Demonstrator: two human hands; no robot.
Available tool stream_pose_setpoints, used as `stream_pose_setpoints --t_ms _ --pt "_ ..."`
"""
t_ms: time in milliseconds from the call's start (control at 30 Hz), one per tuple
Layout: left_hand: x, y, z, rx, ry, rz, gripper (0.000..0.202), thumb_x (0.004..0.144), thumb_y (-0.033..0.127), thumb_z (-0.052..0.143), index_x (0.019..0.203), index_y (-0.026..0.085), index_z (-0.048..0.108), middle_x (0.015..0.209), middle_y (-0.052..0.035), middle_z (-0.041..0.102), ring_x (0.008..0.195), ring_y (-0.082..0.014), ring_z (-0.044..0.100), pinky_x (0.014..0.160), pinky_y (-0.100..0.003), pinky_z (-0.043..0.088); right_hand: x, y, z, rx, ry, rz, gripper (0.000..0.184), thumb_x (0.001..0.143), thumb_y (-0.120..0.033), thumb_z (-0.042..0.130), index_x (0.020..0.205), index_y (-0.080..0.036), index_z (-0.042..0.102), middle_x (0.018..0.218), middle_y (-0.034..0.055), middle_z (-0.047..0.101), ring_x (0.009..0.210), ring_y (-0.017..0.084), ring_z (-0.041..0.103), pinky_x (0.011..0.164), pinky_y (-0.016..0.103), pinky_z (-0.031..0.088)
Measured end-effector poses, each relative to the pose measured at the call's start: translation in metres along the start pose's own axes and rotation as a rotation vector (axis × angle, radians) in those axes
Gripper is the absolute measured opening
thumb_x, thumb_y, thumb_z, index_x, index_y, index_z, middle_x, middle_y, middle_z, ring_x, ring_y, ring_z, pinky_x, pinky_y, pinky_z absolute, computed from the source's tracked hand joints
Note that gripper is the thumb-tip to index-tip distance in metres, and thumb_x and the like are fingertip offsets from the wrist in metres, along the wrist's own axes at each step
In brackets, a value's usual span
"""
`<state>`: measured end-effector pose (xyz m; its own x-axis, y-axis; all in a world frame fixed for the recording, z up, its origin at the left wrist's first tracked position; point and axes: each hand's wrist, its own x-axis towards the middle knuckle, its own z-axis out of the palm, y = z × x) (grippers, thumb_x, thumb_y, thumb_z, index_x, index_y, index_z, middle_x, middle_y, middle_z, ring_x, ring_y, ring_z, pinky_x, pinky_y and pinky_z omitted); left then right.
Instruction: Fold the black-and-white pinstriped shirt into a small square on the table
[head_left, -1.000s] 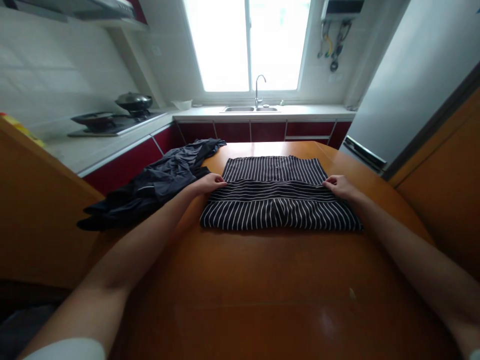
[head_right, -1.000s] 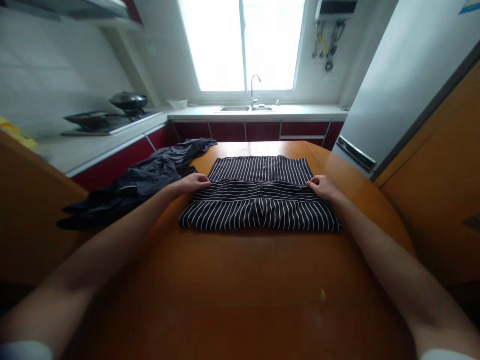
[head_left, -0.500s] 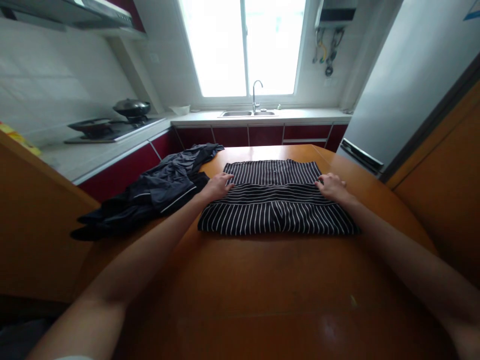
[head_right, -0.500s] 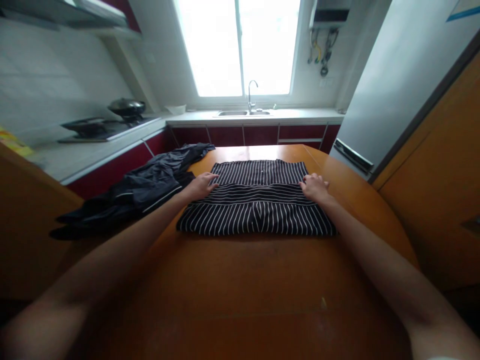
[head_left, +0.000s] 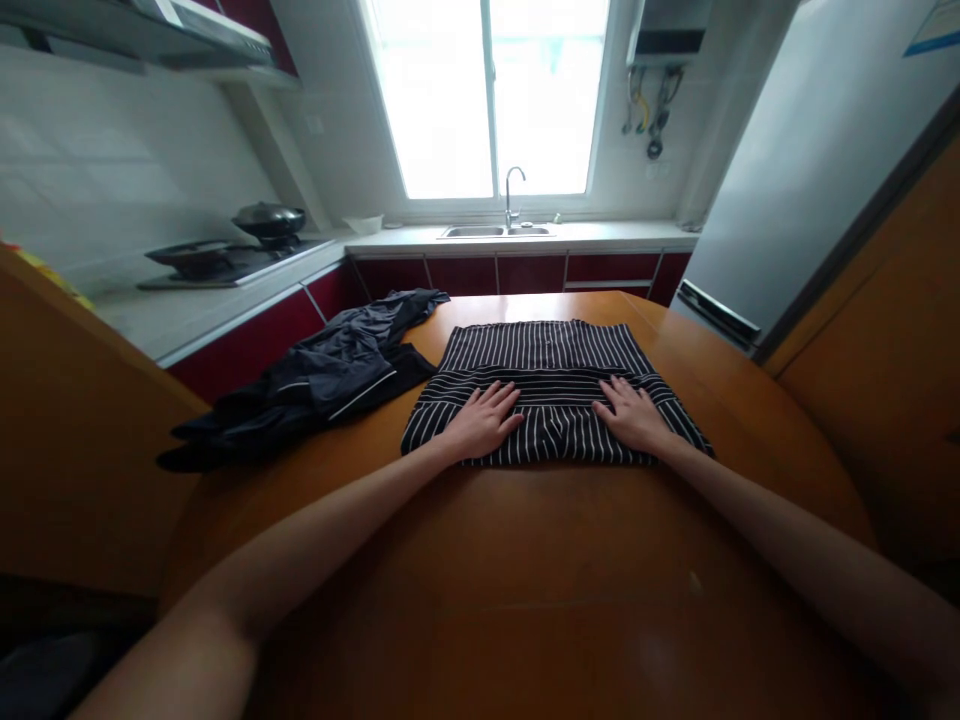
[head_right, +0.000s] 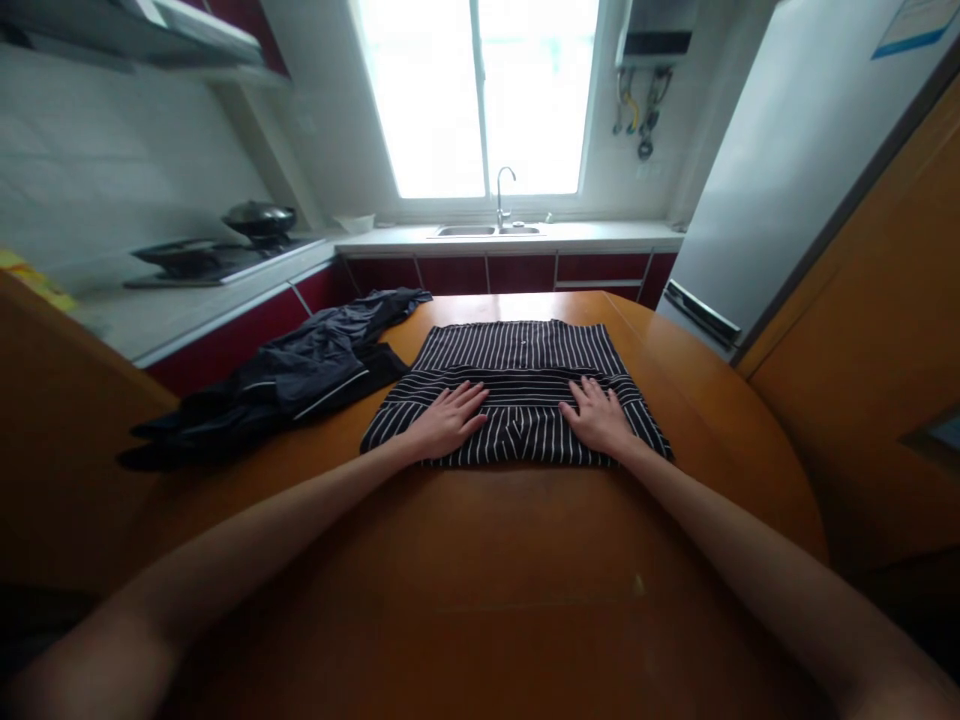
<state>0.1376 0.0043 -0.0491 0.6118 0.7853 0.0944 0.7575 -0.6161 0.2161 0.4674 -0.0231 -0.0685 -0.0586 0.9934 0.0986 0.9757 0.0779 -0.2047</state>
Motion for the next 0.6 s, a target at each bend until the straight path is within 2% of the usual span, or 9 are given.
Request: stream_pose_setpoints --t_ms 133,233,333,400,467,600 --pt "-0.040 -0.041 -0.018 -0.015 0.047 -0.094 0.064 0.105 0.056 0.028 0.157 0.022 0.041 0.165 -0.0098 0.034 0.155 -0.0301 0.025 0.126 -0.050 0.018 -0.018 0.048 -0.009 -0.046 0.119 0.063 0.060 0.103 -0.048 0.033 0.150 -0.013 0.050 0.162 0.0185 0.038 0.152 0.034 0.028 0.122 0.057 0.023" --pt "-0.084 -0.065 -0.033 -0.042 0.200 -0.130 0.063 0.105 0.054 0.027 0.150 0.016 0.049 0.156 -0.0142 0.048 0.147 -0.0295 0.040 0.123 -0.047 0.028 -0.045 0.073 -0.017 -0.018 0.312 -0.025 0.054 0.102 -0.045 0.036 0.138 -0.013 0.061 0.153 0.0195 0.049 0.146 0.036 0.038 0.118 0.058 0.031" --pt "-0.131 -0.076 -0.049 -0.064 0.317 -0.160 0.057 0.105 0.054 0.036 0.144 0.017 0.054 0.142 -0.0134 0.058 0.133 -0.0290 0.054 0.117 -0.047 0.040 -0.080 0.088 -0.028 0.045 0.445 -0.144 0.048 0.101 -0.047 0.042 0.126 -0.015 0.068 0.132 0.0183 0.062 0.129 0.036 0.054 0.109 0.055 0.044" --pt "-0.156 -0.076 -0.056 -0.071 0.285 -0.114 0.053 0.102 0.054 0.046 0.143 0.022 0.055 0.138 -0.0102 0.059 0.126 -0.0275 0.059 0.112 -0.044 0.046 -0.102 0.093 -0.034 0.068 0.443 -0.239 0.045 0.099 -0.050 0.049 0.122 -0.017 0.069 0.123 0.0162 0.064 0.119 0.034 0.059 0.103 0.052 0.048" --pt "-0.171 -0.073 -0.058 -0.067 0.228 -0.036 0.051 0.098 0.053 0.055 0.142 0.027 0.056 0.137 -0.0083 0.059 0.124 -0.0264 0.060 0.109 -0.041 0.050 -0.119 0.094 -0.036 0.059 0.390 -0.334 0.042 0.097 -0.051 0.055 0.121 -0.020 0.070 0.123 0.0145 0.064 0.115 0.033 0.059 0.100 0.050 0.049" --pt "-0.168 -0.068 -0.050 -0.039 0.257 0.069 0.038 0.101 0.040 0.053 0.134 0.026 0.063 0.133 -0.0091 0.060 0.119 -0.0245 0.063 0.104 -0.040 0.053 -0.129 0.090 -0.036 -0.035 0.310 -0.423 0.029 0.099 -0.038 0.054 0.115 -0.020 0.072 0.116 0.0123 0.066 0.107 0.030 0.062 0.094 0.045 0.051"
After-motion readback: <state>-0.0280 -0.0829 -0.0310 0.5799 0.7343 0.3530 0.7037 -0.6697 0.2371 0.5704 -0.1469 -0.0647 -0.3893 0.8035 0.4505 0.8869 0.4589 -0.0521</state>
